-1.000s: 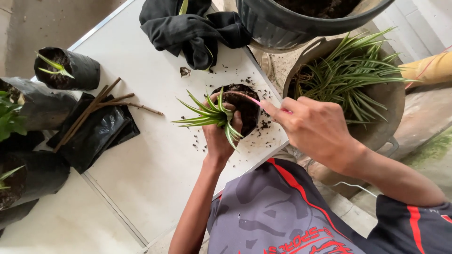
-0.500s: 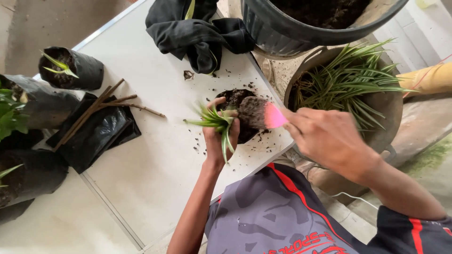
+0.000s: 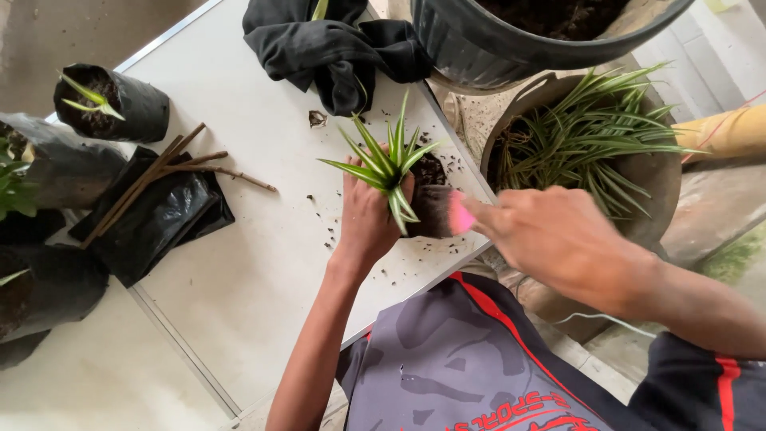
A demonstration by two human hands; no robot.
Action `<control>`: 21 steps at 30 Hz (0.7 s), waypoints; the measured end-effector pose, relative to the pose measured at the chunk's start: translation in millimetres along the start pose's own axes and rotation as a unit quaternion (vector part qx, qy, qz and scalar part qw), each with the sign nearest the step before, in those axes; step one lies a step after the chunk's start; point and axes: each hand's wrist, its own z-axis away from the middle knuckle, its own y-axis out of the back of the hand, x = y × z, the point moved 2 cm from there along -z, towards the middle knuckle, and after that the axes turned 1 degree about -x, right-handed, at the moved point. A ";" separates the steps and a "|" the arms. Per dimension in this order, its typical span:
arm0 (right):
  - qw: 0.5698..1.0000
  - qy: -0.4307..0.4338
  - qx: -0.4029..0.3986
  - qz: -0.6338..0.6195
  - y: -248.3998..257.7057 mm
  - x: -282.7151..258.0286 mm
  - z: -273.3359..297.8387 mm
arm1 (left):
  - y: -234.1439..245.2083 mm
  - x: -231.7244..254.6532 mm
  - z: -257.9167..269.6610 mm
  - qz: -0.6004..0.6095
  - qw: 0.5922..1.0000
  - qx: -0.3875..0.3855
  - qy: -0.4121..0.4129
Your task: The person uses a pink trowel to scoop soil from a large black bucket and adds it to a small black plastic bag containing a spider plant. The person repeatedly scoops soil and carefully fills the bag around the plant's roots, occasionally adjusting the plant's position with their hands.
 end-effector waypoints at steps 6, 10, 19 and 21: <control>0.999 0.035 -0.004 -0.021 -4.0 -3.9 -7.9 | 6.5 4.3 -4.2 0.020 1.000 -0.015 0.006; 0.999 0.026 -0.004 -0.025 -2.8 -5.0 -8.6 | 3.6 3.6 -2.3 0.034 0.999 0.005 -0.003; 0.999 -0.017 -0.034 0.012 6.6 4.7 -11.8 | 0.8 -13.1 11.0 0.102 0.989 -0.043 0.097; 0.999 -0.033 -0.012 0.004 8.2 9.2 -14.4 | 7.8 -11.9 13.7 0.136 0.984 -0.069 0.097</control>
